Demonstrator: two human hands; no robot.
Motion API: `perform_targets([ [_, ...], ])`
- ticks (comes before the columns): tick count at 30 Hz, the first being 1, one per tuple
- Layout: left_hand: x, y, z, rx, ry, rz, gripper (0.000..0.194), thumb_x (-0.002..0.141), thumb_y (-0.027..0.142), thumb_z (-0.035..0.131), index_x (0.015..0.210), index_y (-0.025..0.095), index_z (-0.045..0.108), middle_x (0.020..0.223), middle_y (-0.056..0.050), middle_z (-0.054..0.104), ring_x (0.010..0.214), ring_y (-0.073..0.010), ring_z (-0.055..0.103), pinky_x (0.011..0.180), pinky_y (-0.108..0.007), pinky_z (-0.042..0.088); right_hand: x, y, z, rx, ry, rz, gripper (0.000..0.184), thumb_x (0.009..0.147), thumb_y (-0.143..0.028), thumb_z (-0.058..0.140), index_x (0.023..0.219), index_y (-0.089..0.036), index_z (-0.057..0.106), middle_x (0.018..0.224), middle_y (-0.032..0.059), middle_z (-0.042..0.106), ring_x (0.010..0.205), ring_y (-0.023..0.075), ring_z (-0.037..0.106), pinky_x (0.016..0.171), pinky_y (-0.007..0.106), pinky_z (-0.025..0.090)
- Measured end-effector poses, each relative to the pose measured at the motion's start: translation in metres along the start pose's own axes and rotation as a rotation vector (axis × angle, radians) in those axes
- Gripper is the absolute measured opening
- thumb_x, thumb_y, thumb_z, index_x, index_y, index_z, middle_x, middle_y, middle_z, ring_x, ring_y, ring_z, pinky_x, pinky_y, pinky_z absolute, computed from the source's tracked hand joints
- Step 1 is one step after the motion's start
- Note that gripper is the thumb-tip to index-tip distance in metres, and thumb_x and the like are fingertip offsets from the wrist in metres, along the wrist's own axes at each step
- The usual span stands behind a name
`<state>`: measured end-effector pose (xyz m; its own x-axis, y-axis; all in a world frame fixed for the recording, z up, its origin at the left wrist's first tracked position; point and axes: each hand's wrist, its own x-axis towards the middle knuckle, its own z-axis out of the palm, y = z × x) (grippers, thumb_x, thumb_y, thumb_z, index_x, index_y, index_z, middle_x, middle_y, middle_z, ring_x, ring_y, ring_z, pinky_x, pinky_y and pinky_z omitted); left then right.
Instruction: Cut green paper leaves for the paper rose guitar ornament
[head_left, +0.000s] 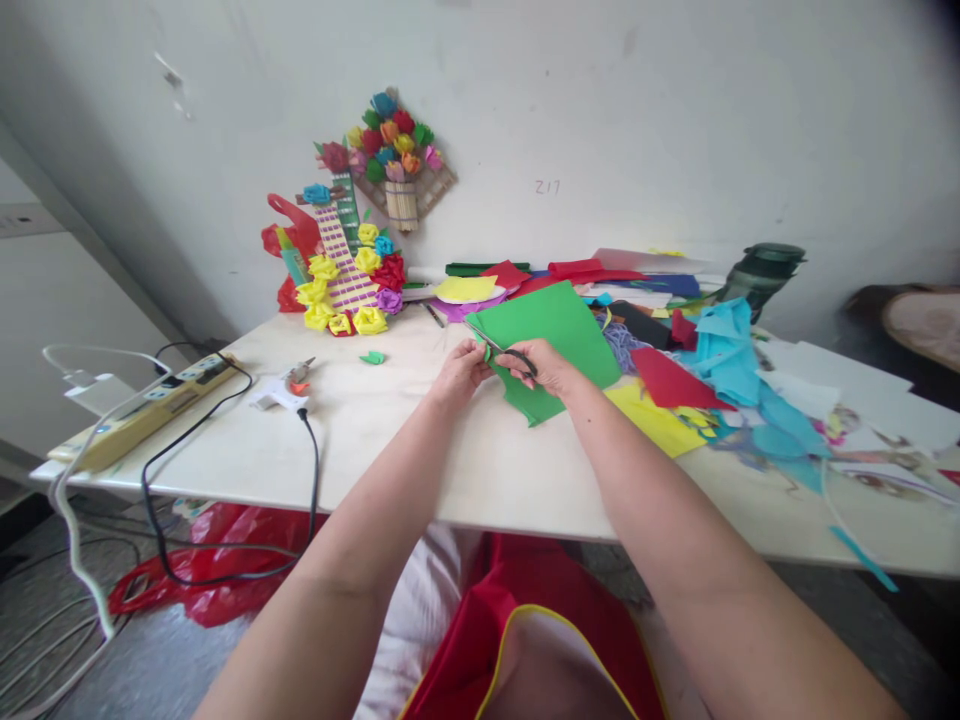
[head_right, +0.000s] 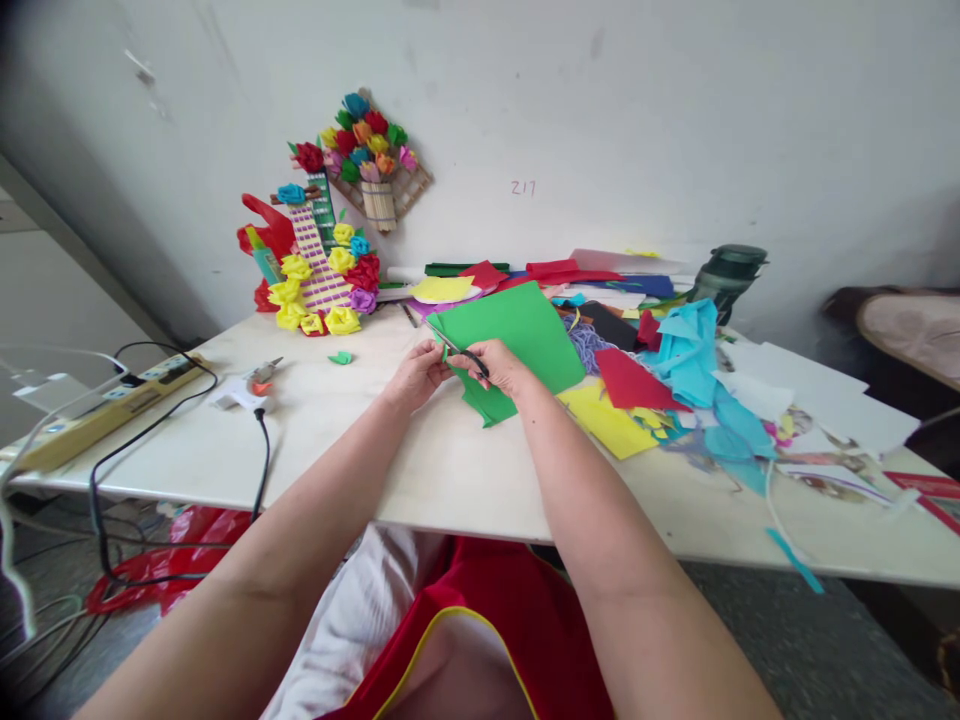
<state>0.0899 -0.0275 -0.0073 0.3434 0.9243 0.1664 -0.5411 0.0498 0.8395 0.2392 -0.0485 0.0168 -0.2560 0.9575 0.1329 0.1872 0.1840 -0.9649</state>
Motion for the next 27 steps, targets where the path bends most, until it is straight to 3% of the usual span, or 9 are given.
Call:
perform_targets([
  [9, 0.003, -0.005, -0.006, 0.018, 0.035, -0.01, 0.027, 0.069, 0.023, 0.069, 0.069, 0.017, 0.042, 0.064, 0.003, 0.058, 0.06, -0.0108, 0.06, 0.063, -0.026, 0.048, 0.005, 0.006, 0.007, 0.032, 0.034, 0.024, 0.032, 0.063, -0.033, 0.073, 0.053, -0.015, 0.048, 0.038, -0.0072, 0.043, 0.029, 0.0022, 0.033, 0.027, 0.016, 0.025],
  [15, 0.009, -0.005, -0.015, 0.058, 0.114, 0.076, 0.028, 0.067, 0.025, 0.071, 0.067, 0.015, 0.045, 0.071, 0.0, 0.061, 0.069, -0.0113, 0.062, 0.073, -0.028, 0.049, 0.001, 0.003, 0.009, 0.131, 0.093, 0.105, 0.028, 0.063, -0.026, 0.074, 0.078, -0.015, 0.054, 0.04, -0.0082, 0.048, 0.03, 0.0055, 0.041, 0.027, 0.016, 0.03],
  [19, 0.011, -0.003, -0.019, 0.076, 0.178, 0.105, 0.03, 0.065, 0.026, 0.073, 0.065, 0.013, 0.046, 0.074, -0.002, 0.062, 0.072, -0.0123, 0.063, 0.078, -0.03, 0.049, 0.004, 0.008, 0.007, 0.089, 0.177, 0.099, 0.031, 0.06, -0.028, 0.077, 0.077, -0.015, 0.055, 0.044, -0.0062, 0.052, 0.033, 0.0061, 0.045, 0.03, 0.016, 0.033],
  [23, 0.011, -0.001, -0.019, 0.093, 0.183, 0.116, 0.03, 0.067, 0.029, 0.072, 0.066, 0.014, 0.047, 0.073, -0.002, 0.062, 0.073, -0.0128, 0.064, 0.079, -0.032, 0.049, 0.014, 0.022, 0.002, -0.106, 0.28, 0.025, 0.033, 0.056, -0.034, 0.078, 0.078, -0.015, 0.064, 0.049, -0.0039, 0.056, 0.039, 0.0085, 0.049, 0.041, 0.021, 0.041],
  [27, 0.011, 0.0, -0.018, 0.116, 0.219, 0.104, 0.03, 0.069, 0.032, 0.07, 0.068, 0.014, 0.046, 0.077, -0.003, 0.062, 0.075, -0.0127, 0.062, 0.077, -0.032, 0.048, 0.015, 0.027, -0.003, -0.632, 0.403, -0.072, 0.028, 0.062, -0.043, 0.072, 0.079, -0.02, 0.071, 0.065, 0.003, 0.066, 0.065, 0.0165, 0.06, 0.056, 0.024, 0.042],
])
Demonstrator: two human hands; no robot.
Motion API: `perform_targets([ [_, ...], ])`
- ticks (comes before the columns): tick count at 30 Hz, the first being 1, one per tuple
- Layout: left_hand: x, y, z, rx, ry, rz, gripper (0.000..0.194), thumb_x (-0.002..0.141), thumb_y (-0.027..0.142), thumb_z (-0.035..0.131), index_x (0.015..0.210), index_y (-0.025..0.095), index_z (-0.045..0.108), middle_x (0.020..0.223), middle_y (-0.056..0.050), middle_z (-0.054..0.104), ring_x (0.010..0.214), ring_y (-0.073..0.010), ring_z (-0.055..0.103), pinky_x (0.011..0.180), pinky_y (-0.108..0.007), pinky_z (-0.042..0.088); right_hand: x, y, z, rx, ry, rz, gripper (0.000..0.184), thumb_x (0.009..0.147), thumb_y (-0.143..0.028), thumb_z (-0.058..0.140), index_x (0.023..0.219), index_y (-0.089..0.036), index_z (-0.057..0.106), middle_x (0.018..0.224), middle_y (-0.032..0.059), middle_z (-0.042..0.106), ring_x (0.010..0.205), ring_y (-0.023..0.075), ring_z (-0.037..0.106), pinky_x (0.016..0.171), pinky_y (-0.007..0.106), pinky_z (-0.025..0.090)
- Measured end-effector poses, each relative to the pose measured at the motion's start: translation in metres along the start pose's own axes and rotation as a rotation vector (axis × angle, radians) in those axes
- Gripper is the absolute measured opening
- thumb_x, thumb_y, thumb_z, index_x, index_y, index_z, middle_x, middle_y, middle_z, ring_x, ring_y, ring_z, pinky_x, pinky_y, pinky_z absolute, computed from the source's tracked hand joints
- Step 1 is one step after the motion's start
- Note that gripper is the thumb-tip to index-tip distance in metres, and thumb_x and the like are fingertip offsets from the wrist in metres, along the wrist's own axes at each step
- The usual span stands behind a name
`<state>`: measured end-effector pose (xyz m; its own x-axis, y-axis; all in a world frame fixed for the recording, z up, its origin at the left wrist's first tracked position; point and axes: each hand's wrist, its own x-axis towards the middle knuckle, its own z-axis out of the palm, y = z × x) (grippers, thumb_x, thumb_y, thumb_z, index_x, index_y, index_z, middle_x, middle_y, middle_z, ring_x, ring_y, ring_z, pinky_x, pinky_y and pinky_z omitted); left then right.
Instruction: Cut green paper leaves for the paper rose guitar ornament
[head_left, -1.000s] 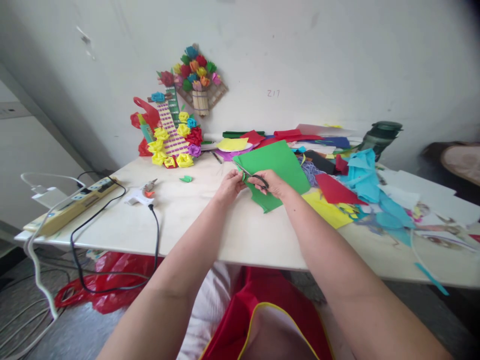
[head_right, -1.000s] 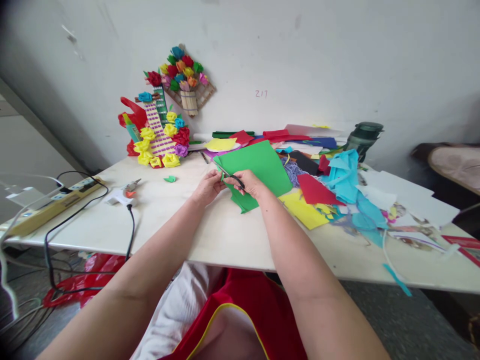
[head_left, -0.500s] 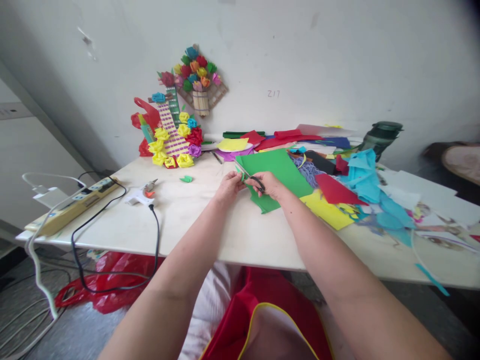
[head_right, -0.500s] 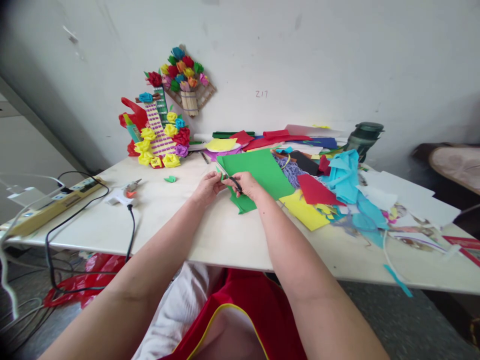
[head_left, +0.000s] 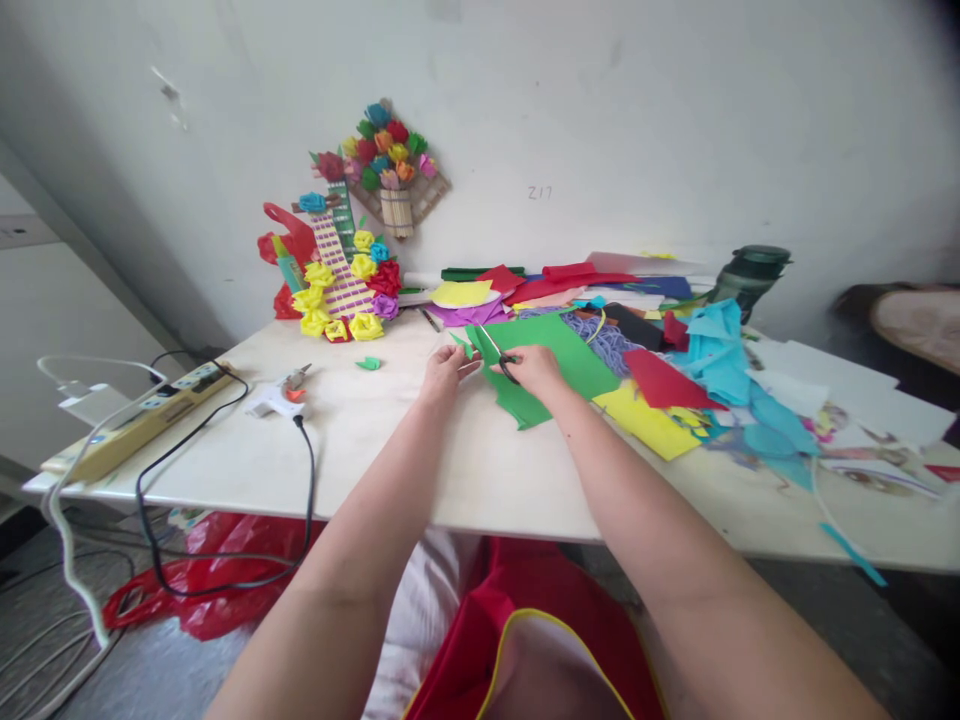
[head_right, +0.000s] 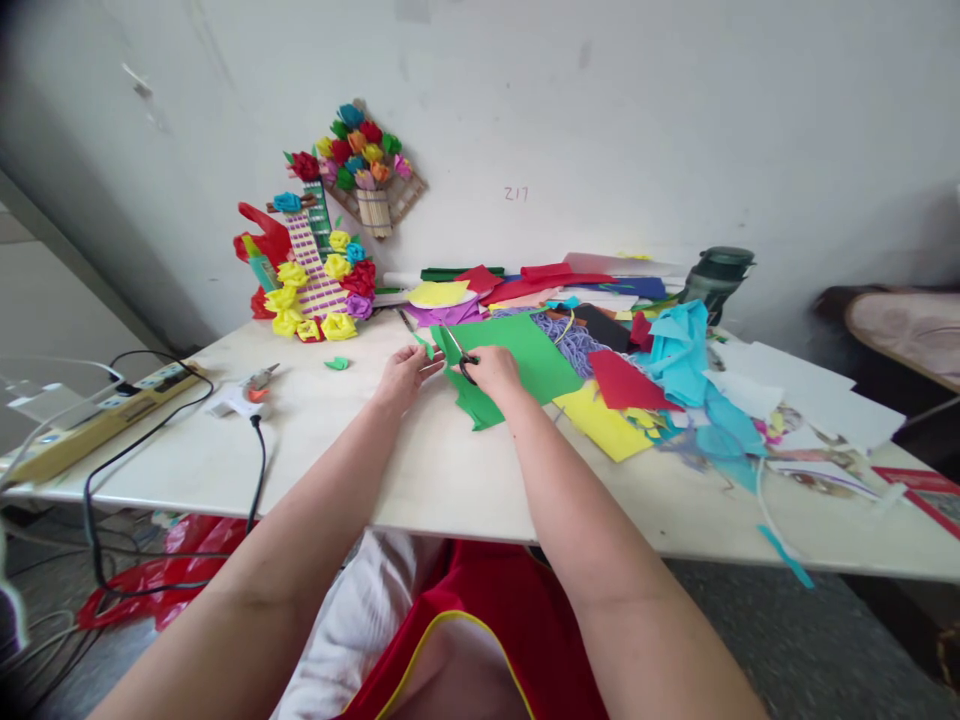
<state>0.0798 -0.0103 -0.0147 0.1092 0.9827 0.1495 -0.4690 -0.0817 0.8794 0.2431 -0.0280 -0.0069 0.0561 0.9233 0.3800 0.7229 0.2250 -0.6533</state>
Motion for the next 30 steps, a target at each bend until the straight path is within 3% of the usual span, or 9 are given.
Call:
perform_targets([
  [4, 0.002, 0.001, -0.002, 0.08, 0.053, 0.043, 0.025, 0.071, 0.032, 0.067, 0.067, 0.016, 0.048, 0.073, 0.0, 0.057, 0.072, -0.0095, 0.057, 0.072, -0.026, 0.048, -0.003, -0.001, -0.003, -0.283, 0.002, -0.012, 0.032, 0.065, -0.049, 0.067, 0.079, -0.021, 0.074, 0.082, 0.0103, 0.069, 0.079, 0.0222, 0.062, 0.061, 0.027, 0.041],
  [10, 0.006, 0.002, -0.005, 0.207, 0.125, 0.152, 0.022, 0.072, 0.031, 0.065, 0.065, 0.017, 0.049, 0.069, 0.003, 0.05, 0.065, -0.007, 0.049, 0.061, -0.017, 0.044, -0.001, 0.003, -0.003, -0.259, -0.152, 0.08, 0.029, 0.058, -0.049, 0.071, 0.074, -0.025, 0.073, 0.073, 0.0051, 0.069, 0.07, 0.0192, 0.061, 0.054, 0.025, 0.039],
  [15, 0.0, 0.004, -0.001, 0.232, 0.039, 0.104, 0.022, 0.074, 0.033, 0.063, 0.068, 0.017, 0.05, 0.064, 0.003, 0.049, 0.058, -0.0067, 0.048, 0.05, -0.016, 0.04, 0.004, 0.011, -0.002, -0.02, -0.265, 0.086, 0.028, 0.055, -0.029, 0.074, 0.082, -0.022, 0.073, 0.077, 0.0021, 0.07, 0.07, 0.0164, 0.061, 0.06, 0.023, 0.043],
  [20, -0.007, 0.005, 0.004, 0.201, -0.085, 0.032, 0.025, 0.074, 0.035, 0.064, 0.069, 0.016, 0.047, 0.057, 0.004, 0.05, 0.042, -0.0036, 0.04, 0.038, -0.015, 0.028, 0.004, 0.005, 0.0, 0.069, -0.155, 0.098, 0.016, 0.063, -0.03, 0.066, 0.074, -0.02, 0.072, 0.083, 0.0024, 0.07, 0.081, 0.018, 0.061, 0.069, 0.024, 0.044],
  [24, -0.009, 0.005, 0.005, 0.169, -0.17, 0.011, 0.026, 0.075, 0.033, 0.063, 0.069, 0.016, 0.044, 0.055, 0.004, 0.049, 0.038, -0.003, 0.036, 0.036, -0.016, 0.023, 0.0, -0.007, 0.0, 0.346, -0.118, 0.112, 0.018, 0.071, -0.029, 0.058, 0.07, -0.015, 0.07, 0.068, 0.0012, 0.066, 0.062, 0.0119, 0.056, 0.057, 0.021, 0.041],
  [27, -0.009, 0.003, 0.004, 0.152, -0.205, -0.016, 0.025, 0.076, 0.031, 0.062, 0.07, 0.016, 0.043, 0.055, 0.004, 0.049, 0.038, -0.0034, 0.038, 0.036, -0.016, 0.023, -0.004, -0.015, -0.001, 0.564, -0.164, 0.177, 0.018, 0.072, -0.026, 0.058, 0.068, -0.012, 0.067, 0.062, 0.0013, 0.064, 0.046, 0.0058, 0.044, 0.046, 0.018, 0.034],
  [30, -0.008, 0.0, 0.003, 0.153, -0.216, -0.034, 0.023, 0.077, 0.03, 0.062, 0.071, 0.016, 0.044, 0.056, 0.003, 0.051, 0.04, -0.0045, 0.041, 0.038, -0.017, 0.027, -0.008, -0.019, 0.0, 0.715, -0.21, 0.234, 0.014, 0.072, -0.023, 0.059, 0.07, -0.011, 0.066, 0.064, 0.0021, 0.065, 0.042, 0.0034, 0.04, 0.039, 0.016, 0.026],
])
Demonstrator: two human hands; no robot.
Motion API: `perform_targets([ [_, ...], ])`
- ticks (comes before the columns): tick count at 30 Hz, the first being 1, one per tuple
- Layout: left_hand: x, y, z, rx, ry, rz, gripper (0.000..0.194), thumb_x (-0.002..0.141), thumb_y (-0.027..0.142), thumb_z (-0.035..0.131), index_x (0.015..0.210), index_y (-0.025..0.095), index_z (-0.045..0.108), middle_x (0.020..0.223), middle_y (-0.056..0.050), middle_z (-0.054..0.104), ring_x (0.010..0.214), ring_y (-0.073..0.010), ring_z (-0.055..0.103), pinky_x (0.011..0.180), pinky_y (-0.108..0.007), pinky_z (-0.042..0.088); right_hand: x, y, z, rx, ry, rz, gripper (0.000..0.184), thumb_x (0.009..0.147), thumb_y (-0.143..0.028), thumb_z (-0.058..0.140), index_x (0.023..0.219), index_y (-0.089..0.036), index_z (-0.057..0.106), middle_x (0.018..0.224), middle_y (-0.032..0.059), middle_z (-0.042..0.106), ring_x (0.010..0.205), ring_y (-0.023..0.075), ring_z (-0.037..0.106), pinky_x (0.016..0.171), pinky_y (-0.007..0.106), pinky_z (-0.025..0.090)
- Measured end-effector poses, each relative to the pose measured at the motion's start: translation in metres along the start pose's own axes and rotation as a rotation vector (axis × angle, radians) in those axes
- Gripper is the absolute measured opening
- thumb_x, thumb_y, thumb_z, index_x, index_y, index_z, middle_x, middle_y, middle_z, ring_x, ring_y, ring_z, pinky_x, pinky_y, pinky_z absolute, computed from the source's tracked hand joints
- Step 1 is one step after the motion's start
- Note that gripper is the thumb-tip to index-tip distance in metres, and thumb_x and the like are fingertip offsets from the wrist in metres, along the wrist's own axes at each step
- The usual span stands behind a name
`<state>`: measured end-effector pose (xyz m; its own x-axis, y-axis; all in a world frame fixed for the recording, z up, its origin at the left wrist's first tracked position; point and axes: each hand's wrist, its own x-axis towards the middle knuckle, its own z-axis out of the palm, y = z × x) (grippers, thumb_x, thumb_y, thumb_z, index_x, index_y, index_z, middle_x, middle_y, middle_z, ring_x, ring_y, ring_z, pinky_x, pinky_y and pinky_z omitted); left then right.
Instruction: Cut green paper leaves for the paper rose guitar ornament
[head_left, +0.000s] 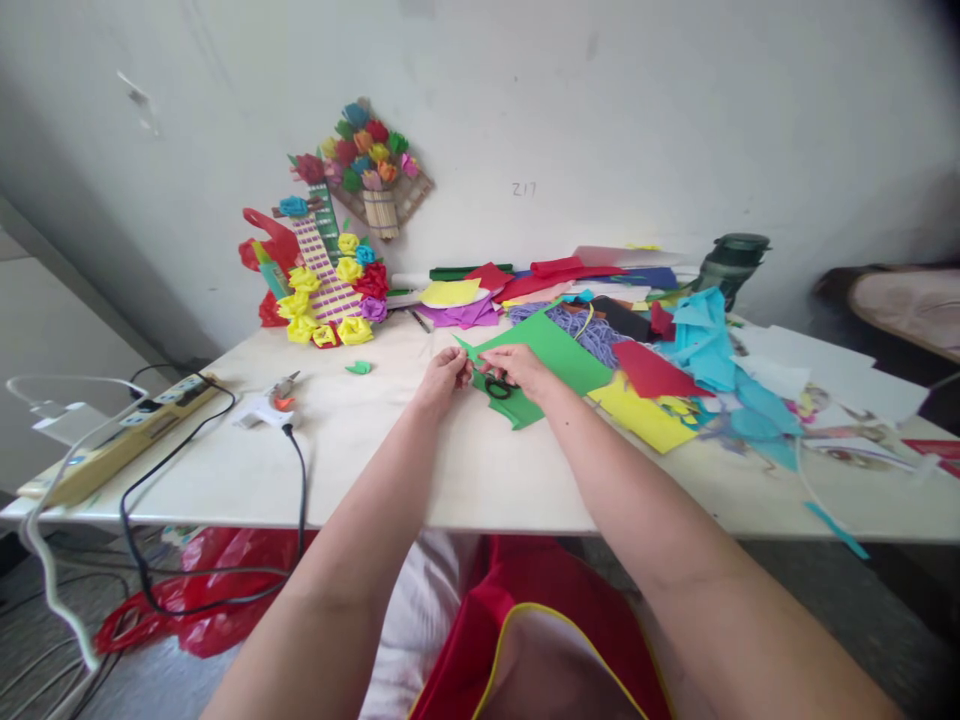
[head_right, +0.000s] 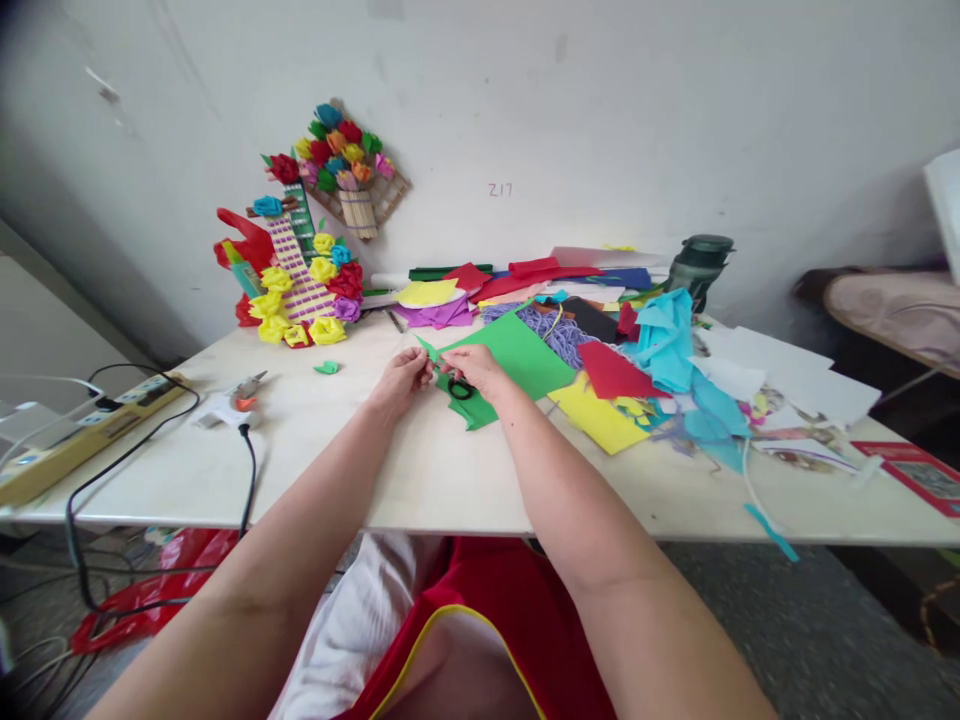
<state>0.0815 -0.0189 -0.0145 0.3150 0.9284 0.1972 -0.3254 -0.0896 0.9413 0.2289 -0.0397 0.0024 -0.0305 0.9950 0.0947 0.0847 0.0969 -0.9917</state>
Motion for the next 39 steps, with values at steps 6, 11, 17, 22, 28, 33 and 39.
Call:
perform_targets([
  [6, 0.0035, -0.0056, -0.0041, 0.009, -0.029, -0.019, 0.021, 0.079, 0.028, 0.06, 0.071, 0.015, 0.046, 0.058, 0.001, 0.052, 0.044, -0.0062, 0.045, 0.041, -0.018, 0.031, 0.0009, 0.0053, 0.0038, 0.097, -0.035, 0.03, 0.01, 0.075, -0.02, 0.058, 0.072, -0.013, 0.064, 0.063, 0.0008, 0.064, 0.042, 0.0031, 0.043, 0.035, 0.015, 0.02],
  [11, 0.0038, -0.0053, -0.0037, 0.017, -0.044, -0.027, 0.022, 0.078, 0.029, 0.06, 0.069, 0.015, 0.047, 0.058, 0.001, 0.052, 0.044, -0.0061, 0.045, 0.042, -0.019, 0.031, 0.0015, 0.007, 0.0059, 0.1, -0.042, 0.024, 0.011, 0.077, -0.015, 0.056, 0.068, -0.013, 0.063, 0.058, -0.0008, 0.062, 0.041, 0.003, 0.043, 0.034, 0.015, 0.022],
  [17, 0.0034, -0.0047, -0.0028, 0.021, -0.044, -0.034, 0.021, 0.078, 0.028, 0.06, 0.068, 0.015, 0.047, 0.058, 0.001, 0.053, 0.044, -0.0061, 0.044, 0.042, -0.019, 0.032, 0.0016, 0.0071, 0.0066, 0.112, -0.027, 0.045, 0.011, 0.078, -0.012, 0.055, 0.069, -0.013, 0.062, 0.056, -0.0016, 0.061, 0.039, 0.0032, 0.042, 0.033, 0.015, 0.021],
  [22, 0.0038, -0.005, -0.0027, 0.034, -0.049, -0.029, 0.02, 0.08, 0.027, 0.058, 0.069, 0.015, 0.047, 0.059, 0.001, 0.053, 0.045, -0.0065, 0.045, 0.041, -0.018, 0.032, 0.0013, 0.0066, 0.007, 0.111, -0.021, 0.047, 0.011, 0.078, -0.012, 0.055, 0.069, -0.013, 0.061, 0.055, -0.0021, 0.061, 0.037, 0.0032, 0.042, 0.032, 0.016, 0.019],
  [28, 0.0044, -0.0059, -0.0028, 0.047, -0.044, -0.031, 0.019, 0.081, 0.026, 0.056, 0.069, 0.015, 0.047, 0.058, 0.0, 0.053, 0.045, -0.0063, 0.044, 0.042, -0.018, 0.032, -0.0008, 0.0035, 0.0082, 0.105, 0.001, 0.055, 0.012, 0.078, -0.01, 0.055, 0.067, -0.013, 0.06, 0.053, -0.0024, 0.06, 0.036, 0.003, 0.041, 0.032, 0.016, 0.02],
  [33, 0.004, -0.0056, -0.0023, 0.046, -0.05, -0.032, 0.021, 0.08, 0.028, 0.058, 0.068, 0.015, 0.046, 0.059, 0.001, 0.053, 0.045, -0.006, 0.044, 0.041, -0.018, 0.031, -0.0017, 0.002, 0.009, 0.106, 0.011, 0.064, 0.012, 0.078, -0.01, 0.055, 0.068, -0.013, 0.06, 0.053, -0.0027, 0.06, 0.035, 0.0026, 0.04, 0.032, 0.016, 0.02],
  [39, 0.0044, -0.0061, -0.0026, 0.038, -0.047, -0.029, 0.021, 0.079, 0.029, 0.06, 0.07, 0.015, 0.046, 0.058, 0.001, 0.053, 0.044, -0.0062, 0.045, 0.042, -0.019, 0.032, -0.0011, 0.0039, 0.0092, 0.099, 0.014, 0.049, 0.011, 0.077, -0.012, 0.056, 0.067, -0.013, 0.06, 0.054, -0.0019, 0.061, 0.036, 0.0026, 0.041, 0.032, 0.015, 0.02],
])
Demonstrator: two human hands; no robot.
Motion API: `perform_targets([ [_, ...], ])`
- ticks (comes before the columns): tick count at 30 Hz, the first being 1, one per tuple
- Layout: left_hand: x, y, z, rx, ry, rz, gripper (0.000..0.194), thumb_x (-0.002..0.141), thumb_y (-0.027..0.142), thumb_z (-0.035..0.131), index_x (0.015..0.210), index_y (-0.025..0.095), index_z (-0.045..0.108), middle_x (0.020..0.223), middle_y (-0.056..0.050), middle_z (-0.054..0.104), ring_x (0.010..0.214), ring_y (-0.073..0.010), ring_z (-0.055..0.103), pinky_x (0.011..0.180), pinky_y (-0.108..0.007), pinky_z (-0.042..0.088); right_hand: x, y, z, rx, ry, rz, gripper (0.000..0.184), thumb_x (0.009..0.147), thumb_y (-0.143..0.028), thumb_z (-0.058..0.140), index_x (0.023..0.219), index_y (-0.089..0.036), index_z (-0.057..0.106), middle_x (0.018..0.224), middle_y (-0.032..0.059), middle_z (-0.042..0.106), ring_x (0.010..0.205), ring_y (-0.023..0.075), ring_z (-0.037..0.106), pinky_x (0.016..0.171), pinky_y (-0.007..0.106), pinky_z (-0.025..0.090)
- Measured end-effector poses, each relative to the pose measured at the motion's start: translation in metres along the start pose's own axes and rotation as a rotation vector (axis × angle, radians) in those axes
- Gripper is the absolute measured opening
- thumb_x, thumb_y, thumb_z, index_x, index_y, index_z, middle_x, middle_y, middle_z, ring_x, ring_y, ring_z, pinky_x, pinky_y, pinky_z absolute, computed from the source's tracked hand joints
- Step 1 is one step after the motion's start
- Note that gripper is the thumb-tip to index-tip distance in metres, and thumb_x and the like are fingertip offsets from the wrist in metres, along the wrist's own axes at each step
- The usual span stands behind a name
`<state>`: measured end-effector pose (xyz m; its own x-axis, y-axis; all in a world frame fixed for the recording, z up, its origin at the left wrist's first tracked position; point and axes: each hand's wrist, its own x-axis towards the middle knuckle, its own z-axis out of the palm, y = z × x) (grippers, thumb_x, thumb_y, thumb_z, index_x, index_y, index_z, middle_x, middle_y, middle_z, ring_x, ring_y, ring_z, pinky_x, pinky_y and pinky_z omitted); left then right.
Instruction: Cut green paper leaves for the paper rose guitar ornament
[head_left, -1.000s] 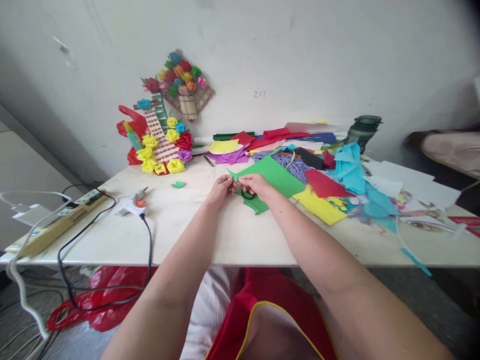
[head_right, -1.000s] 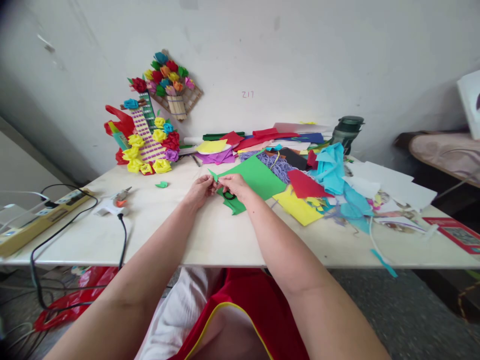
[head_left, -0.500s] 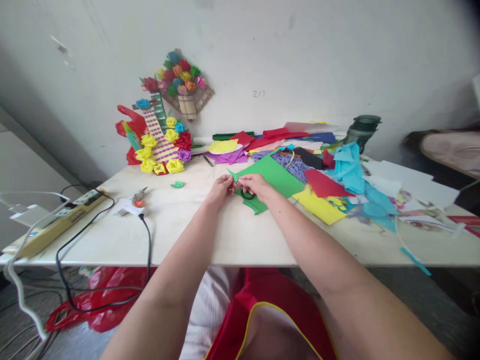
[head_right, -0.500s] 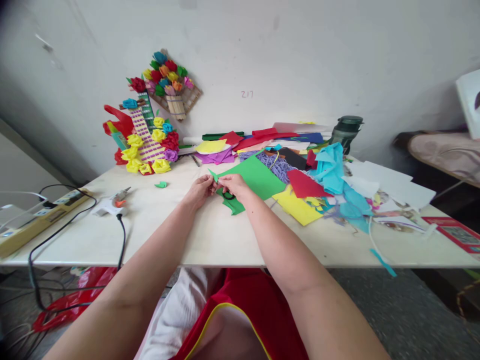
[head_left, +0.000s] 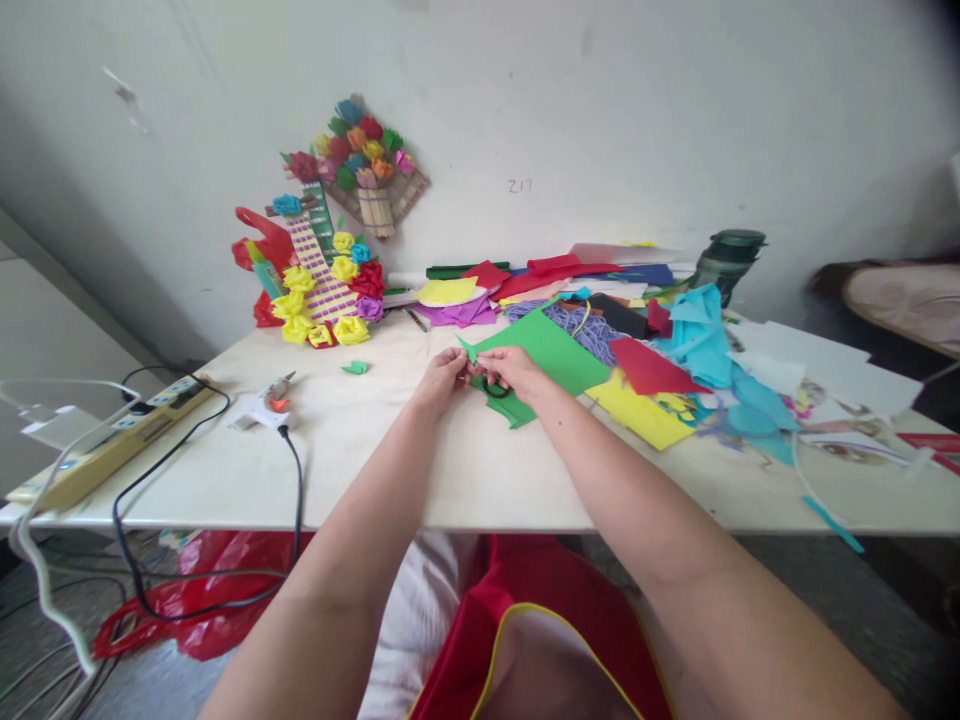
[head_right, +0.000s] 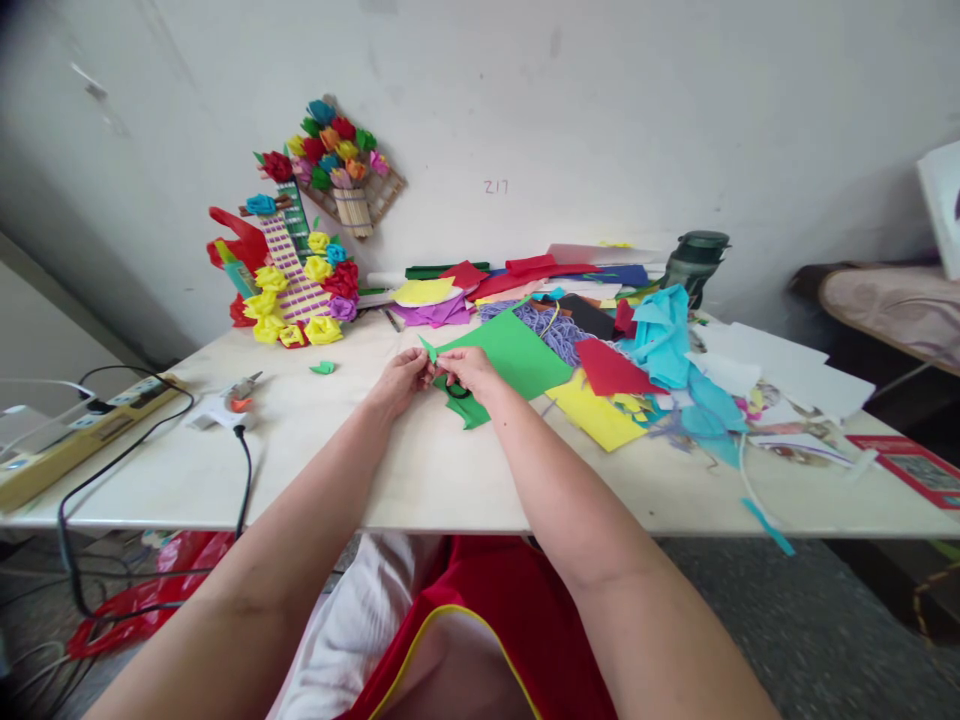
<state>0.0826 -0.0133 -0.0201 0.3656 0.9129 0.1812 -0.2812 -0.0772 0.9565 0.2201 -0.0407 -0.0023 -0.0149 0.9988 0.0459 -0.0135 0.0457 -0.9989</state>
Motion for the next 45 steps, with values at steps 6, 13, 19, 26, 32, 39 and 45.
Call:
perform_targets([
  [6, -0.001, 0.001, 0.001, -0.002, 0.013, -0.008, 0.022, 0.078, 0.03, 0.061, 0.069, 0.015, 0.047, 0.058, 0.001, 0.053, 0.043, -0.006, 0.044, 0.041, -0.019, 0.031, 0.001, 0.002, -0.001, -0.002, 0.003, 0.002, 0.01, 0.077, -0.014, 0.056, 0.069, -0.013, 0.061, 0.055, -0.0019, 0.061, 0.036, 0.0028, 0.041, 0.032, 0.016, 0.02],
  [13, -0.001, 0.002, 0.002, -0.007, 0.022, -0.016, 0.022, 0.078, 0.029, 0.061, 0.068, 0.015, 0.047, 0.058, 0.001, 0.053, 0.043, -0.0058, 0.044, 0.041, -0.019, 0.031, 0.001, 0.002, -0.001, -0.003, 0.002, -0.005, 0.011, 0.077, -0.014, 0.056, 0.067, -0.013, 0.061, 0.054, -0.0022, 0.06, 0.036, 0.0022, 0.04, 0.032, 0.015, 0.02],
  [19, 0.0, 0.001, 0.001, -0.005, 0.014, -0.003, 0.021, 0.079, 0.028, 0.059, 0.069, 0.015, 0.047, 0.058, 0.001, 0.054, 0.043, -0.0058, 0.044, 0.041, -0.018, 0.032, 0.001, 0.001, 0.0, 0.009, 0.035, 0.027, 0.007, 0.075, -0.011, 0.057, 0.071, -0.012, 0.062, 0.053, -0.0018, 0.061, 0.035, 0.0028, 0.041, 0.032, 0.015, 0.021],
  [26, -0.001, 0.0, 0.001, -0.019, 0.009, 0.001, 0.021, 0.078, 0.028, 0.06, 0.069, 0.015, 0.047, 0.058, 0.001, 0.054, 0.043, -0.0057, 0.044, 0.041, -0.018, 0.032, 0.0, -0.001, 0.002, 0.006, 0.033, 0.025, 0.007, 0.076, -0.009, 0.057, 0.072, -0.012, 0.063, 0.054, -0.0018, 0.061, 0.035, 0.0023, 0.041, 0.032, 0.015, 0.024],
  [32, -0.001, 0.002, 0.003, -0.011, 0.012, -0.013, 0.023, 0.077, 0.03, 0.062, 0.068, 0.015, 0.047, 0.058, 0.001, 0.054, 0.043, -0.0054, 0.043, 0.041, -0.018, 0.031, 0.0, -0.001, 0.003, 0.003, 0.058, 0.024, 0.006, 0.075, -0.01, 0.059, 0.071, -0.013, 0.061, 0.052, -0.0024, 0.061, 0.034, 0.0026, 0.041, 0.032, 0.015, 0.026],
  [39, -0.001, 0.001, 0.003, -0.009, 0.002, -0.001, 0.022, 0.076, 0.03, 0.063, 0.069, 0.015, 0.049, 0.058, 0.001, 0.054, 0.042, -0.0049, 0.044, 0.04, -0.018, 0.031, 0.004, 0.004, 0.003, -0.037, 0.079, -0.027, 0.009, 0.075, -0.013, 0.057, 0.067, -0.013, 0.061, 0.053, -0.0016, 0.061, 0.035, 0.0034, 0.041, 0.036, 0.016, 0.029],
  [45, -0.002, 0.003, 0.003, -0.047, 0.071, -0.003, 0.024, 0.072, 0.032, 0.067, 0.072, 0.014, 0.053, 0.054, 0.002, 0.053, 0.041, -0.0053, 0.045, 0.039, -0.018, 0.032, 0.011, 0.012, -0.001, -0.548, 0.191, -0.231, 0.014, 0.076, -0.021, 0.054, 0.071, -0.017, 0.067, 0.063, 0.0009, 0.066, 0.047, 0.0094, 0.051, 0.047, 0.02, 0.038],
])
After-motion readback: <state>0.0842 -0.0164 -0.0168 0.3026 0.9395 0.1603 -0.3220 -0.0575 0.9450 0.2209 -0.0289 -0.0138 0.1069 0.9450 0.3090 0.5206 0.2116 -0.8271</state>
